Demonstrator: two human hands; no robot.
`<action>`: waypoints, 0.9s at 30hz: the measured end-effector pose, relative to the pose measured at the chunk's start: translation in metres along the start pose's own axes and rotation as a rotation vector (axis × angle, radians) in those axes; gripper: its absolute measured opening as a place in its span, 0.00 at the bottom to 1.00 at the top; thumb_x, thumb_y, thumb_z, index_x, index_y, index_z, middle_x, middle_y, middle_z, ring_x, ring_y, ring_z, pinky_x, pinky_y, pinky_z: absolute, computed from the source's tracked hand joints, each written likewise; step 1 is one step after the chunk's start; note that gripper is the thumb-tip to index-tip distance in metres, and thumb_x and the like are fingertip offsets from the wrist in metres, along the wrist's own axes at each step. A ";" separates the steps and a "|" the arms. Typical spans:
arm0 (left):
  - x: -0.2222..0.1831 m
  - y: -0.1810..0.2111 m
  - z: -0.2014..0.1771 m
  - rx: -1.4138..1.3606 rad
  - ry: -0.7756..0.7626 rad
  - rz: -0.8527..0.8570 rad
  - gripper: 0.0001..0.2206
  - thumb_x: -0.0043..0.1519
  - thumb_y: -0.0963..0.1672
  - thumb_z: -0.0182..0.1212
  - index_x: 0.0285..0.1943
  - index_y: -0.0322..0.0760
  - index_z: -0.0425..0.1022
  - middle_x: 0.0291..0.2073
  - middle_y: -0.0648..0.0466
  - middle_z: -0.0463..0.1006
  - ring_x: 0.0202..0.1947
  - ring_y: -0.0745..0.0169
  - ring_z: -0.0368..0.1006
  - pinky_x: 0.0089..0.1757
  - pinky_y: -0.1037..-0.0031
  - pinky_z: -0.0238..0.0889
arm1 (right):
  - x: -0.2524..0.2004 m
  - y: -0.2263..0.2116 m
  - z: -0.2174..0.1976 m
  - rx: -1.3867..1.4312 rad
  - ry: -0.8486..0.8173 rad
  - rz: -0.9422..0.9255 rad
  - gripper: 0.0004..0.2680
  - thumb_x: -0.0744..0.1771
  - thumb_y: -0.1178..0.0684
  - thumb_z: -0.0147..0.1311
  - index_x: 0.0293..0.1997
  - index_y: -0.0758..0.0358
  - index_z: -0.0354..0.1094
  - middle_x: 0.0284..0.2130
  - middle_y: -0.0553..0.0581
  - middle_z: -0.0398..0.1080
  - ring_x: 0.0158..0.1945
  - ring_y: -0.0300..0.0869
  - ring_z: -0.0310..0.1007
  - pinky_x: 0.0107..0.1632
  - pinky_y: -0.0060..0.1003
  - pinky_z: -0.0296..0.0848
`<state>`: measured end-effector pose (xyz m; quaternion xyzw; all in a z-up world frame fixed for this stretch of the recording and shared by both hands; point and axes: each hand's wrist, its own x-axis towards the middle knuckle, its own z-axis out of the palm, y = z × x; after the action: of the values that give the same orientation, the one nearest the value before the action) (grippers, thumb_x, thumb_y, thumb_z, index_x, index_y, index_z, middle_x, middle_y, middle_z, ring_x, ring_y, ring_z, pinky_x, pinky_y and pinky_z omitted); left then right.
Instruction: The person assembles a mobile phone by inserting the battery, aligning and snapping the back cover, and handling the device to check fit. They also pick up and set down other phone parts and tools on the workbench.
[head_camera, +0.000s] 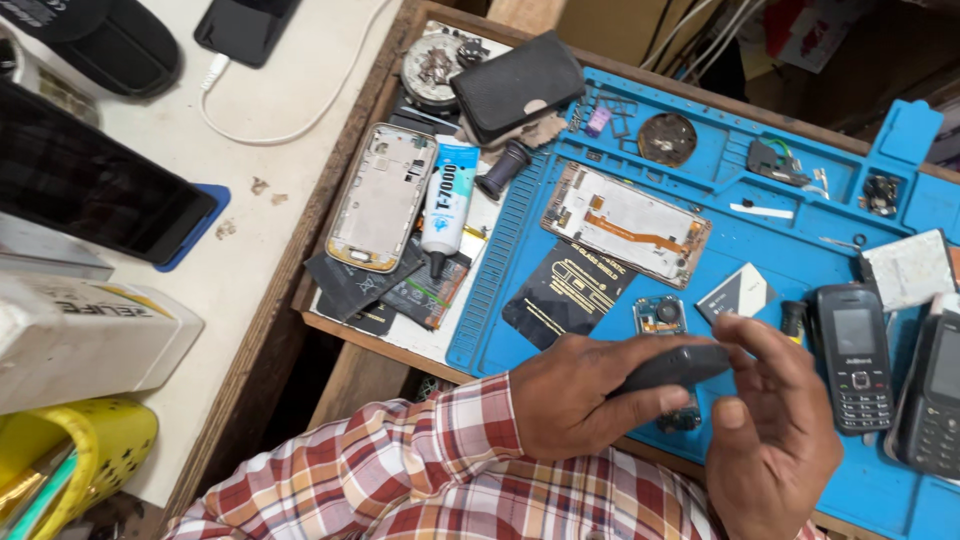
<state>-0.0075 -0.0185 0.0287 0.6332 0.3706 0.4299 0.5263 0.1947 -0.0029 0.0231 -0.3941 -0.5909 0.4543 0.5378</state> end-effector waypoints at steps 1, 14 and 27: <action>0.000 0.000 0.000 0.026 -0.044 -0.029 0.24 0.71 0.50 0.52 0.75 0.36 0.64 0.41 0.41 0.83 0.39 0.45 0.82 0.39 0.63 0.75 | 0.001 -0.001 -0.004 0.051 -0.029 0.047 0.17 0.67 0.48 0.61 0.60 0.67 0.68 0.60 0.63 0.69 0.65 0.45 0.71 0.69 0.41 0.71; 0.004 0.002 -0.002 0.027 -0.060 0.058 0.21 0.66 0.51 0.61 0.62 0.34 0.73 0.36 0.45 0.82 0.33 0.52 0.83 0.34 0.67 0.74 | -0.004 0.029 -0.049 0.215 -0.059 0.057 0.12 0.74 0.52 0.61 0.51 0.76 0.69 0.45 0.68 0.76 0.51 0.51 0.77 0.62 0.47 0.75; -0.001 0.001 0.004 0.212 0.087 0.132 0.14 0.72 0.50 0.58 0.56 0.37 0.75 0.34 0.49 0.81 0.31 0.53 0.81 0.32 0.66 0.72 | 0.003 0.033 -0.055 0.202 -0.080 0.093 0.12 0.71 0.56 0.65 0.55 0.75 0.68 0.44 0.66 0.74 0.49 0.48 0.78 0.57 0.44 0.79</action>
<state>-0.0043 -0.0209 0.0291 0.6890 0.3940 0.4488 0.4105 0.2485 0.0152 -0.0070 -0.3465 -0.5439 0.5515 0.5291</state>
